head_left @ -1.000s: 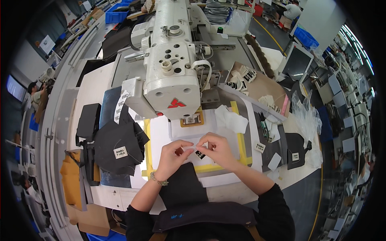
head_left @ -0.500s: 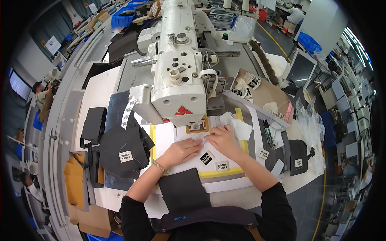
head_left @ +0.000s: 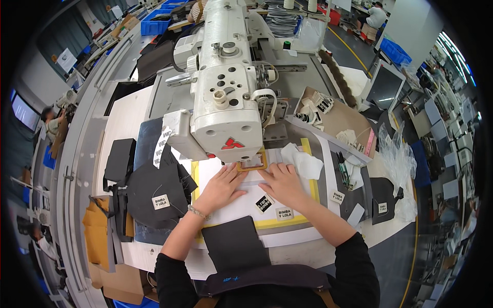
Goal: The person sews white rectangular labels onto black fabric pieces using an industrial sewing machine. They repeatedly pick up a fabric piece, align a label, feed it through the machine, and trim the excess thread with scissors. The finished items are stacked on the table.
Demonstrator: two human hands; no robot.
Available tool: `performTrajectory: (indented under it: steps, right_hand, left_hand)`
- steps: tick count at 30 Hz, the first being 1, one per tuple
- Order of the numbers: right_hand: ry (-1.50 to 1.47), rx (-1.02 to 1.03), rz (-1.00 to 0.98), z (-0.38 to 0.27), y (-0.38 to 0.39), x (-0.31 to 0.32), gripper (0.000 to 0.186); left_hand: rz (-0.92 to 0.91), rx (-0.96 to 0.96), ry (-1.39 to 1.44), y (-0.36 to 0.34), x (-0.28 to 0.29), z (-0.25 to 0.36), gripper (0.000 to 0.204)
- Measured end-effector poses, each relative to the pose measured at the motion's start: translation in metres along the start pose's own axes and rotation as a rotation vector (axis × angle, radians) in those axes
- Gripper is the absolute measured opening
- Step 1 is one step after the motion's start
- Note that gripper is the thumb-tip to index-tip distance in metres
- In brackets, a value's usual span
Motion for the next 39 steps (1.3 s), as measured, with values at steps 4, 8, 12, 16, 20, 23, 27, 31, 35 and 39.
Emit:
performTrajectory:
  steps: [4, 8, 12, 16, 20, 23, 27, 31, 35, 39]
  right_hand:
    - [0.026, -0.017, 0.003, 0.002, -0.001, -0.004, 0.048]
    - [0.024, -0.022, 0.020, 0.002, -0.002, -0.003, 0.048]
    - [-0.002, -0.044, 0.021, 0.004, -0.003, -0.004, 0.037]
    - [-0.037, -0.054, 0.018, 0.005, -0.002, -0.006, 0.027]
    - [-0.023, -0.057, 0.025, 0.005, 0.000, -0.009, 0.027]
    - [-0.006, -0.055, 0.045, 0.004, 0.000, -0.008, 0.026]
    - [-0.009, -0.059, 0.030, 0.003, -0.001, -0.009, 0.025]
    - [-0.013, -0.064, 0.041, 0.003, -0.001, -0.009, 0.024]
    - [-0.013, -0.068, 0.038, 0.004, 0.000, -0.011, 0.023]
    - [-0.024, -0.068, 0.021, 0.004, 0.000, -0.013, 0.025]
  left_hand:
    - [0.016, 0.103, 0.040, 0.007, 0.003, 0.000, 0.046]
    - [0.040, 0.099, 0.143, 0.008, 0.015, 0.018, 0.043]
    - [0.161, 0.028, 0.058, -0.011, 0.027, 0.036, 0.049]
    - [0.164, 0.058, 0.076, -0.025, 0.022, 0.035, 0.059]
    - [0.141, 0.088, 0.082, -0.032, 0.009, 0.033, 0.066]
    - [0.125, 0.093, 0.074, -0.035, 0.004, 0.032, 0.068]
    - [0.126, 0.108, 0.084, -0.037, 0.002, 0.032, 0.071]
    - [0.112, 0.124, 0.078, -0.038, -0.001, 0.032, 0.073]
    - [0.123, 0.116, 0.074, -0.040, -0.003, 0.033, 0.073]
    - [0.127, 0.104, 0.079, -0.041, -0.004, 0.033, 0.074]
Point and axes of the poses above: each hand's wrist, its own y-axis away from the middle knuckle, its own x-axis out of the back of the hand, z = x × y, the point moved 7 cm from there along -y, towards the middle knuckle, and after that the axes turned 5 degrees about x, right-handed, at the moved point
